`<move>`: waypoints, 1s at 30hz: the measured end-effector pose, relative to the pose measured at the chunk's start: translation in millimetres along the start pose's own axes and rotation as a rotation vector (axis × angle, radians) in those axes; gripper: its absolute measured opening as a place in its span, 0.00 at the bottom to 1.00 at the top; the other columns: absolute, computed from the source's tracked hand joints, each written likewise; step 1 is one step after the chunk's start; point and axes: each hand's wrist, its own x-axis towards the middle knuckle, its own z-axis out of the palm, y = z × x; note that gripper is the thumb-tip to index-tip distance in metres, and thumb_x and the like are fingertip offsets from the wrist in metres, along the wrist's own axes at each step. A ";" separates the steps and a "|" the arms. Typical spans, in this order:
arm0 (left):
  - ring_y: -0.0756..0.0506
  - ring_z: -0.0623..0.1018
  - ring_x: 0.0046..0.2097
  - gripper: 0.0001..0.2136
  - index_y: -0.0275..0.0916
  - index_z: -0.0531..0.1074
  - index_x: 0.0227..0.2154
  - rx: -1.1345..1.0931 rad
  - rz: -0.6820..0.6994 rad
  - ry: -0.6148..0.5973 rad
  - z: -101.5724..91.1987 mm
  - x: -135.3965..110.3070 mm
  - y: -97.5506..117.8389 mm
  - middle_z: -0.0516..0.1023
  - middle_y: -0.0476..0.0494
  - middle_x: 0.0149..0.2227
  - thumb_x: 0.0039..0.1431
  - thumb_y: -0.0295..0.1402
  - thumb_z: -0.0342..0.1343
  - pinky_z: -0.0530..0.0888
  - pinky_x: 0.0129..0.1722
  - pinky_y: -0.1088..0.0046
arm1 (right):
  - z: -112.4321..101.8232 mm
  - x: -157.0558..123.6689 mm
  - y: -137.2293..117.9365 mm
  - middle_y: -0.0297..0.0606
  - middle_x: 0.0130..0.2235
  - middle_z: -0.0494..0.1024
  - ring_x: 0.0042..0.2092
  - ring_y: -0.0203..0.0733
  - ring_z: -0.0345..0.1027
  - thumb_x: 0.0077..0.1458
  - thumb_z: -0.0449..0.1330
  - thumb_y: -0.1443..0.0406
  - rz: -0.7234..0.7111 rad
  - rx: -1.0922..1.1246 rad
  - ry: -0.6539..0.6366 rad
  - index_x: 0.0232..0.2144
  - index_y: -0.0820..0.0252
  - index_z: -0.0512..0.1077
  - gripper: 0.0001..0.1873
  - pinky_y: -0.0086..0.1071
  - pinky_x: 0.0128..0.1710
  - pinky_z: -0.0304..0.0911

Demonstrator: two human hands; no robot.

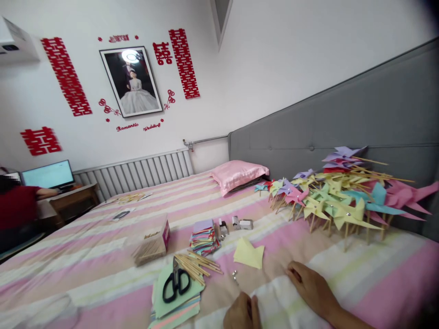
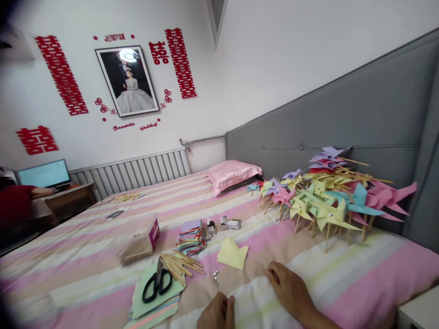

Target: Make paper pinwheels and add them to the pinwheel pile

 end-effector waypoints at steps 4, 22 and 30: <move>0.46 0.76 0.25 0.15 0.41 0.70 0.21 0.018 0.076 0.130 2.1 -8.2 -3.7 0.76 0.45 0.20 0.58 0.34 0.41 0.63 0.25 0.73 | 1.2 -0.3 -2.1 0.32 0.25 0.70 0.27 0.39 0.66 0.56 0.44 0.61 -0.049 -0.048 0.033 0.25 0.55 0.63 0.12 0.29 0.28 0.56; 0.46 0.75 0.25 0.15 0.41 0.69 0.20 0.050 0.080 0.193 0.2 -12.4 -0.8 0.75 0.44 0.20 0.58 0.31 0.41 0.66 0.25 0.73 | 6.8 3.1 -0.2 0.34 0.23 0.72 0.26 0.41 0.68 0.54 0.45 0.63 -0.066 -0.094 0.089 0.23 0.55 0.64 0.12 0.30 0.27 0.56; 0.45 0.75 0.24 0.15 0.41 0.68 0.20 0.040 0.077 0.215 2.2 -11.6 -0.2 0.74 0.44 0.19 0.58 0.32 0.41 0.65 0.25 0.72 | 6.6 3.1 0.6 0.33 0.24 0.72 0.28 0.40 0.68 0.56 0.44 0.63 -0.073 -0.119 0.091 0.24 0.56 0.63 0.12 0.29 0.28 0.56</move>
